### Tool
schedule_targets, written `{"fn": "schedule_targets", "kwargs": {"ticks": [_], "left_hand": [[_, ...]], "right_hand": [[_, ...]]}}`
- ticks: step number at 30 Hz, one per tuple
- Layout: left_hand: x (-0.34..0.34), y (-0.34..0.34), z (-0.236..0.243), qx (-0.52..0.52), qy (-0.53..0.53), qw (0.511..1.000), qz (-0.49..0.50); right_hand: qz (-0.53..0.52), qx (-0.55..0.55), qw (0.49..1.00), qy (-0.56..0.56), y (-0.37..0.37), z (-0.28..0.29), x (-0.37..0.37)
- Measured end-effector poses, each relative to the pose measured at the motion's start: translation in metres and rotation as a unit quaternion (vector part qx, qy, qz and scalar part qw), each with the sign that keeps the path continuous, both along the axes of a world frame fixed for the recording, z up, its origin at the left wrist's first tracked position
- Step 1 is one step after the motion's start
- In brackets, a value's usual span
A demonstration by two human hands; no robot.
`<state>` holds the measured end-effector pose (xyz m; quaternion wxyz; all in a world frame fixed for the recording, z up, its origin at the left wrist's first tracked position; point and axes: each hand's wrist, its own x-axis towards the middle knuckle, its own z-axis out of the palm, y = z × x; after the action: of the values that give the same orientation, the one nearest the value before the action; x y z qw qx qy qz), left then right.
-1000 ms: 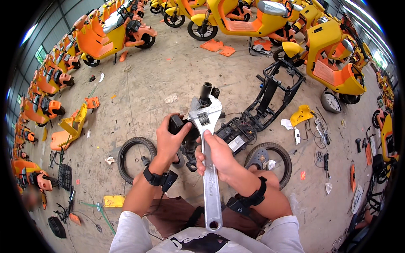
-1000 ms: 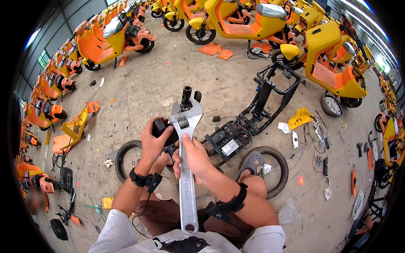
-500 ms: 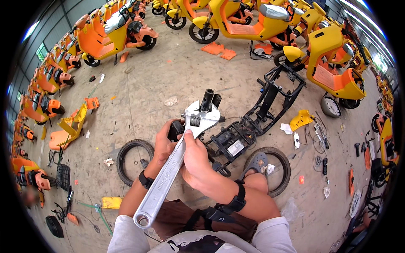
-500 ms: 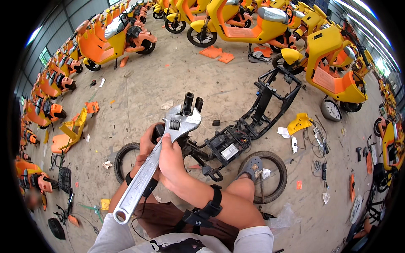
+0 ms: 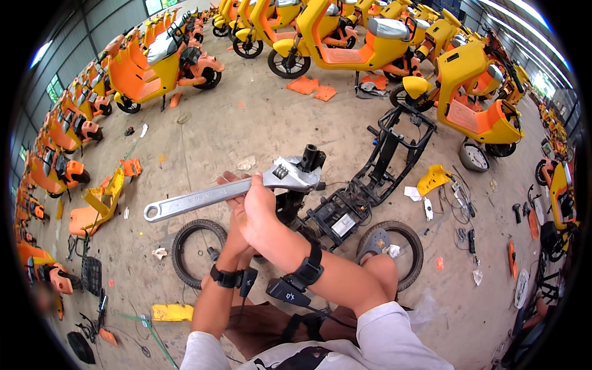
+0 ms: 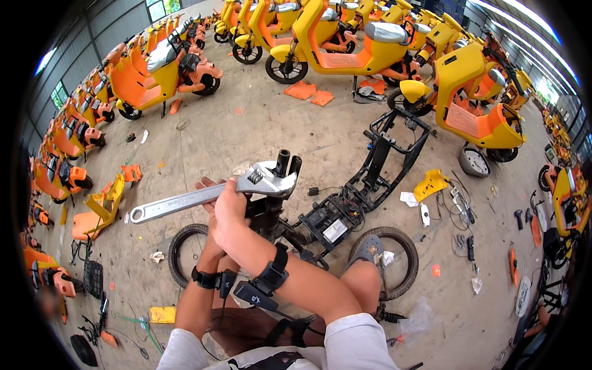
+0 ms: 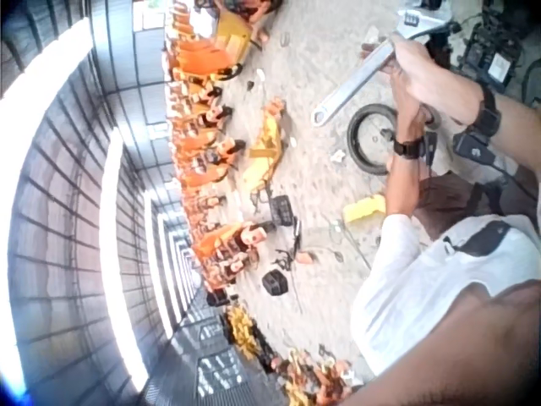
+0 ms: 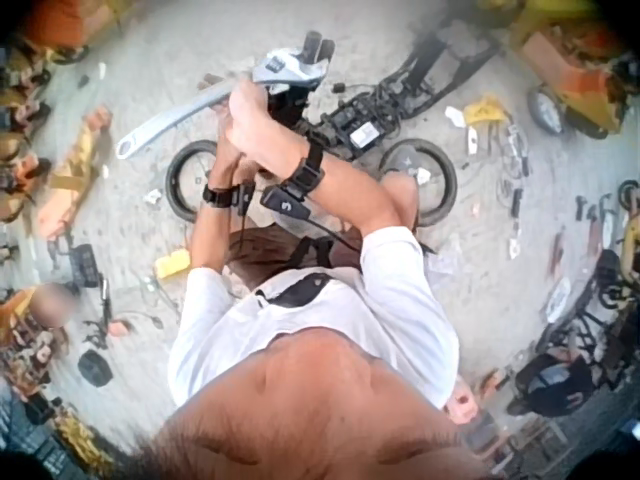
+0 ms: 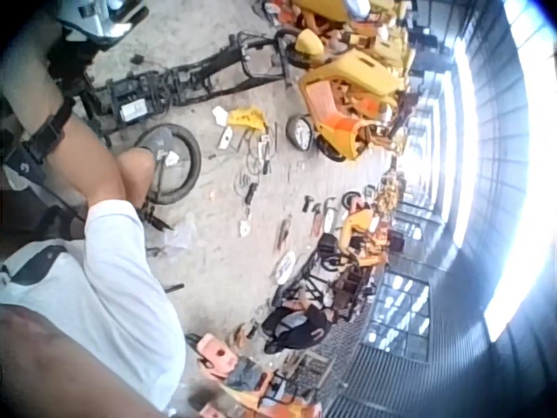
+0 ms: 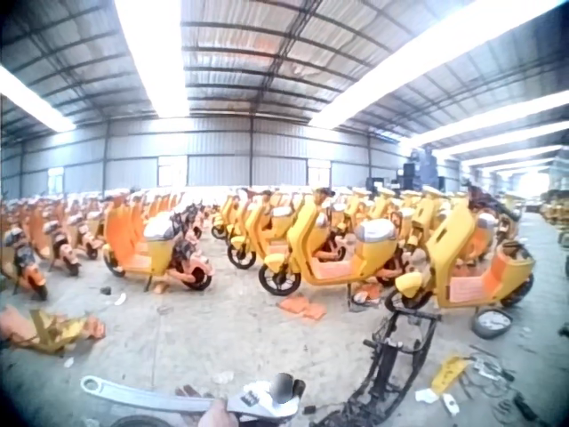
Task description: The person works on a scooter frame by hand and with a large adjustable wrench to secure components, before picking up a mobile phone from a workbench.
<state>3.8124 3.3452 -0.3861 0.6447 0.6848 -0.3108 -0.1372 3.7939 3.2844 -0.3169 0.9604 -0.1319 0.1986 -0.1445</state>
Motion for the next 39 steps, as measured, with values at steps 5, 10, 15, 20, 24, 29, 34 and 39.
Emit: {"fn": "schedule_targets", "kwargs": {"ticks": [5,10,15,20,24,29,34,39], "left_hand": [[-0.02,0.046,0.03,-0.441,0.207,0.873,0.005],[-0.03,0.075,0.041,-0.325,0.099,0.935,0.099],[-0.039,0.074,0.045,-0.263,0.046,0.949,0.165],[-0.048,0.07,0.058,-0.246,0.016,0.952,0.179],[-0.048,0.064,0.06,-0.229,0.02,0.955,0.187],[-0.051,0.063,0.065,-0.217,0.001,0.956,0.197],[-0.052,0.069,0.063,-0.192,-0.016,0.959,0.209],[-0.049,0.067,0.063,-0.188,-0.026,0.962,0.198]], "right_hand": [[0.049,0.031,0.998,-0.018,-0.006,0.005,-0.019],[0.114,-0.038,0.992,-0.027,-0.017,-0.001,-0.034],[0.228,-0.14,0.964,0.006,-0.034,0.001,-0.044],[0.295,-0.555,0.776,0.052,-0.069,0.007,-0.089],[-0.04,-0.906,0.421,0.017,-0.107,0.002,-0.107],[0.084,-0.973,0.206,0.057,-0.112,0.001,-0.093],[0.1,-0.973,0.188,0.089,-0.102,0.009,-0.088],[0.092,-0.971,0.197,0.094,-0.107,0.012,-0.086]]}}
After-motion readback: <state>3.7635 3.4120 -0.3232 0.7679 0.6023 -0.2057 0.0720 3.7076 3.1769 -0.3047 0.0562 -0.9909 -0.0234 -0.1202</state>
